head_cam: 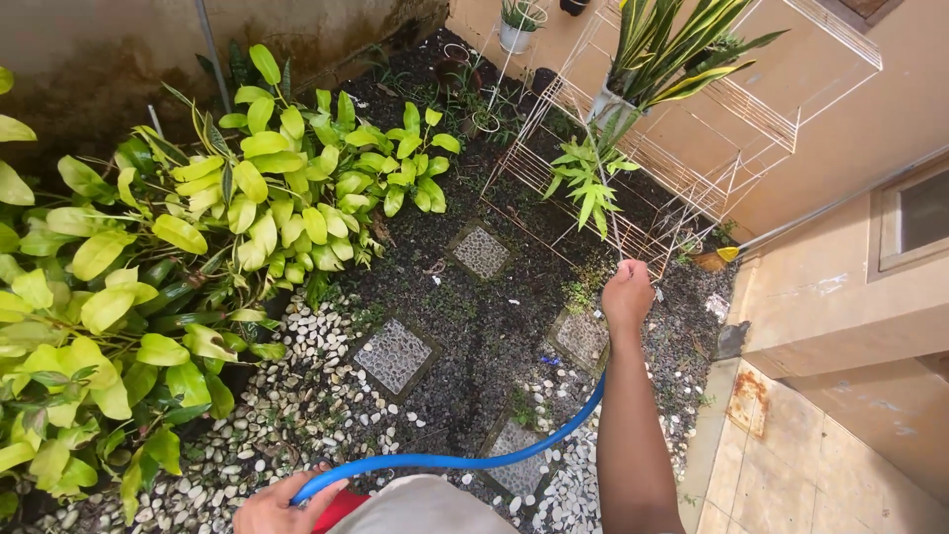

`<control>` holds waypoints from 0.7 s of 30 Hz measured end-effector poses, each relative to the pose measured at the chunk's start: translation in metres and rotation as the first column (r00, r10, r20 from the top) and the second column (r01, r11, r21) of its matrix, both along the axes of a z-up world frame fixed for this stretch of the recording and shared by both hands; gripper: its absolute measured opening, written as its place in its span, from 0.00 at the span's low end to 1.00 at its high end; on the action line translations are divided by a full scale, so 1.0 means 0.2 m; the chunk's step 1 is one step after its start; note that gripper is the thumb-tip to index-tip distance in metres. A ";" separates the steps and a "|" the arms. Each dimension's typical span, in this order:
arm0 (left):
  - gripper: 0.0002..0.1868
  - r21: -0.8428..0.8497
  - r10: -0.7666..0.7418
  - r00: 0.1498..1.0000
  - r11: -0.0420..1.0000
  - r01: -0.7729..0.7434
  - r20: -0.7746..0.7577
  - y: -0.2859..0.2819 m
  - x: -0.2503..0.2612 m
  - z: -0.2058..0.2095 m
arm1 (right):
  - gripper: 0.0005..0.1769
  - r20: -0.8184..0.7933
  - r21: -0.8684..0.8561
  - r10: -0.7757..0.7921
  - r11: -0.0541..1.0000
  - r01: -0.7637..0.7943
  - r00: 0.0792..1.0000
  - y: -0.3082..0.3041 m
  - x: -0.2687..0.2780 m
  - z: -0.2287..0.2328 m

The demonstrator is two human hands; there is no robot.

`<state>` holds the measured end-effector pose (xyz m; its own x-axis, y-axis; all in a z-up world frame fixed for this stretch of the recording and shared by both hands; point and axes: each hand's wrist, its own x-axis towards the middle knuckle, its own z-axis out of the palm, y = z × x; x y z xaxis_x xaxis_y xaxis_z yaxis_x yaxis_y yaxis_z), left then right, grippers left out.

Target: The person uses a garden hose to water various plants in a small outdoor garden area, moving between different plants and sections.

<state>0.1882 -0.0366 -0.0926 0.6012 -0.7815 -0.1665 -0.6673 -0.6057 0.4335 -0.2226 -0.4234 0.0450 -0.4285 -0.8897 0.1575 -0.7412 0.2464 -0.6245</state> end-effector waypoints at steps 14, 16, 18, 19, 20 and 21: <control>0.20 0.227 -0.048 0.981 0.970 0.092 -0.190 -0.29 0.44 0.05 | 0.15 0.057 0.082 -0.111 0.991 0.106 0.992 -0.09 0.49 0.32; 0.19 0.255 -0.100 0.981 0.956 0.141 -0.168 -0.31 0.45 0.05 | 0.15 0.044 0.089 -0.112 0.990 0.107 0.993 -0.11 0.48 0.31; 0.15 0.358 -0.066 0.963 0.920 0.160 -0.260 -0.36 0.44 0.16 | 0.14 0.005 0.072 -0.110 0.991 0.110 0.994 -0.15 0.46 0.29; 0.15 0.363 -0.062 0.963 0.919 0.157 -0.261 -0.36 0.43 0.16 | 0.14 0.004 0.076 -0.108 0.991 0.107 0.994 -0.17 0.46 0.29; 0.15 0.342 -0.033 0.959 0.930 0.133 -0.283 -0.37 0.41 0.16 | 0.14 -0.003 0.083 -0.111 0.990 0.111 0.994 -0.20 0.45 0.28; 0.15 0.322 -0.004 0.953 0.941 0.106 -0.302 -0.37 0.40 0.16 | 0.14 -0.007 0.090 -0.113 0.989 0.113 0.994 -0.23 0.45 0.26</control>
<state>0.2690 -0.1114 -0.0601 0.4434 -0.6809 -0.5828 -0.5776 -0.7143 0.3951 -0.1331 -0.4690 0.0978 -0.5272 -0.8460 0.0797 -0.7061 0.3840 -0.5949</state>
